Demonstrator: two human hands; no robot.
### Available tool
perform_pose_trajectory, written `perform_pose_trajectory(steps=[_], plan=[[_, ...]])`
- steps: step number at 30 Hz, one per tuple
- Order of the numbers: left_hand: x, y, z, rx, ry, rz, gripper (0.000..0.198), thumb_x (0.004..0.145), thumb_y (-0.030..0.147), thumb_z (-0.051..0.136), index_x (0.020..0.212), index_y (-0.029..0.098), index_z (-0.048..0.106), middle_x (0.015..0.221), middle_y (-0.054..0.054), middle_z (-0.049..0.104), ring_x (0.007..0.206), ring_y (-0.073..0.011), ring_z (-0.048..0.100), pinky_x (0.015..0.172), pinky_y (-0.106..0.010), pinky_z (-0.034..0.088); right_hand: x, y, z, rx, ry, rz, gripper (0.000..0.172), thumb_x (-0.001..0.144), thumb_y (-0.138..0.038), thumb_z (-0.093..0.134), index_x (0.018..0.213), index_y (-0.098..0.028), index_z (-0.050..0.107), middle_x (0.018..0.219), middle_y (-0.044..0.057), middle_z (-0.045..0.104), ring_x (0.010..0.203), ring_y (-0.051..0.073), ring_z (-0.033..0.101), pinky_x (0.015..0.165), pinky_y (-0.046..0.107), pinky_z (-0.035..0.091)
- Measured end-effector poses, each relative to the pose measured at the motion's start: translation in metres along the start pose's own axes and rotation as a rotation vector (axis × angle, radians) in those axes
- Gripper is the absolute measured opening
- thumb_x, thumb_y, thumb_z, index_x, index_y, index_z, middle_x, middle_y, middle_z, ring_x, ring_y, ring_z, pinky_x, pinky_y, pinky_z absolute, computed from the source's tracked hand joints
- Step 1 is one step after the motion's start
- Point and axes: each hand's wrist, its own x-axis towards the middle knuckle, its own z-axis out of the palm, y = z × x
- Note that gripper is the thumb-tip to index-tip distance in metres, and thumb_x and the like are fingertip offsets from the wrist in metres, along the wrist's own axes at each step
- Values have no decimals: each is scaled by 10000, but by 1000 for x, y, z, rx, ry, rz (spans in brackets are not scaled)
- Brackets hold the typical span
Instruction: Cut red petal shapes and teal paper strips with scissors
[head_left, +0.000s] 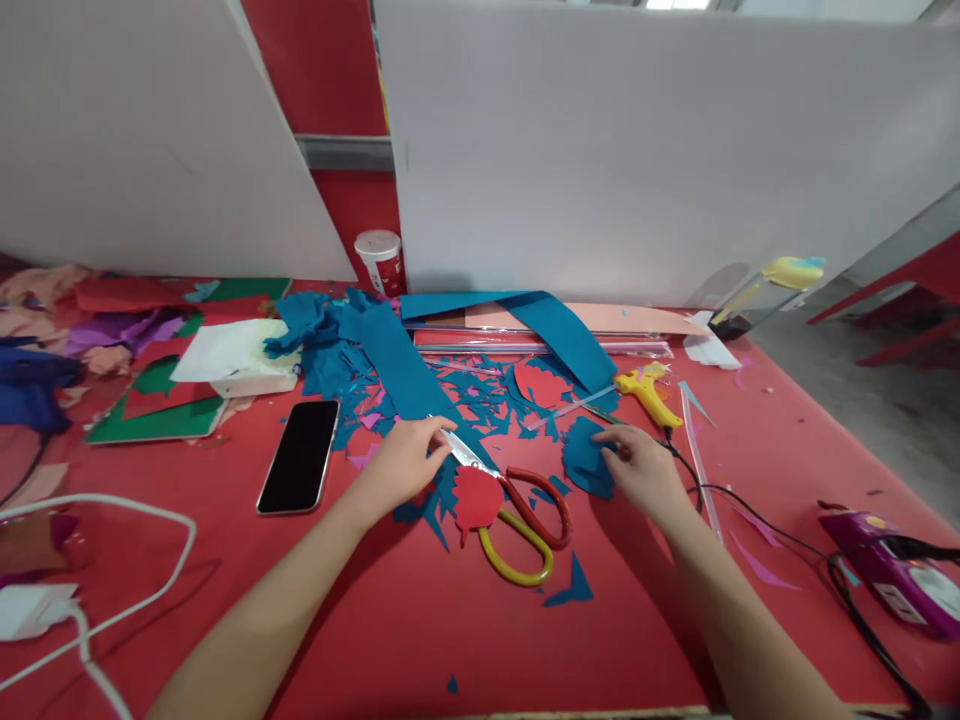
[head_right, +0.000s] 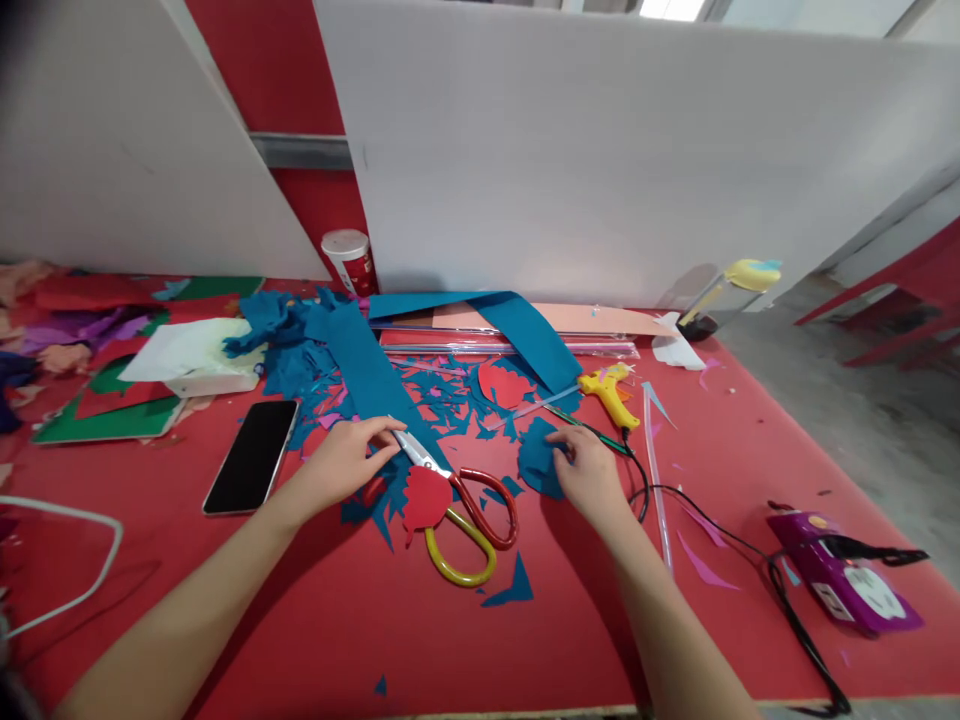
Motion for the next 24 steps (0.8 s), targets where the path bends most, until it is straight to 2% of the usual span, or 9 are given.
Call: perform_pose_trajectory(steps=[3, 6, 9, 11, 13, 15, 18, 22, 24], plan=[[2, -13, -4, 15, 18, -31, 275, 736, 225, 438, 955, 182, 599, 786, -45, 664, 742, -182, 608, 673, -284, 455, 0, 11, 1, -67, 39, -8, 141, 646, -151, 481, 721, -164, 599, 799, 108, 612, 759, 253, 572, 720, 423, 446], [3, -29, -6, -80, 84, -149, 264, 696, 228, 497, 932, 178, 602, 766, -46, 641, 699, -176, 598, 687, -301, 459, -10, -8, -1, -94, 53, -65, 104, 705, -234, 518, 755, -164, 575, 831, 123, 572, 842, 282, 542, 762, 448, 426], [4, -42, -5, -212, 181, -279, 381, 654, 189, 539, 1033, 152, 552, 881, -79, 616, 741, -176, 601, 736, -325, 460, -26, -44, -3, 65, -245, -198, 113, 762, -242, 491, 830, -174, 548, 815, 85, 569, 758, 214, 567, 697, 356, 472], [5, -48, -2, -280, 223, -326, 509, 658, 186, 544, 1156, 134, 454, 1057, -139, 560, 837, -185, 598, 748, -320, 465, -36, -67, -1, 106, -394, -282, 214, 748, -217, 509, 959, -190, 528, 902, 76, 570, 811, 202, 570, 725, 337, 472], [6, -52, 0, -377, 254, -369, 584, 679, 197, 537, 1231, 138, 357, 1203, -185, 464, 935, -191, 576, 750, -300, 471, -45, -82, 5, 102, -468, -339, 384, 720, -161, 508, 1101, -189, 469, 1015, 92, 543, 911, 209, 552, 753, 323, 470], [7, -54, 1, -476, 287, -413, 592, 698, 199, 524, 1250, 150, 316, 1271, -199, 397, 1012, -192, 543, 771, -286, 467, -49, -90, 14, 58, -455, -378, 438, 693, -93, 472, 1126, -155, 451, 1037, 120, 527, 945, 226, 537, 775, 338, 458], [11, -54, 1, -604, 335, -472, 549, 710, 183, 510, 1227, 148, 328, 1279, -201, 387, 1057, -189, 518, 798, -277, 460, -52, -92, 28, -9, -417, -387, 428, 674, -46, 424, 1093, -125, 460, 1022, 145, 528, 892, 233, 550, 735, 337, 454], [17, -51, -3, -729, 356, -500, 484, 720, 155, 481, 1187, 155, 358, 1215, -183, 452, 925, -139, 584, 755, -257, 484, -51, -95, 36, -80, -399, -335, 407, 650, -68, 438, 1052, -119, 463, 950, 143, 557, 771, 231, 565, 612, 300, 439], [21, -51, -5, -759, 358, -491, 484, 721, 148, 471, 1190, 176, 354, 1155, -144, 507, 856, -111, 599, 737, -246, 491, -51, -96, 38, -87, -383, -323, 360, 656, -80, 439, 1012, -123, 468, 906, 133, 577, 773, 236, 564, 604, 294, 426]])
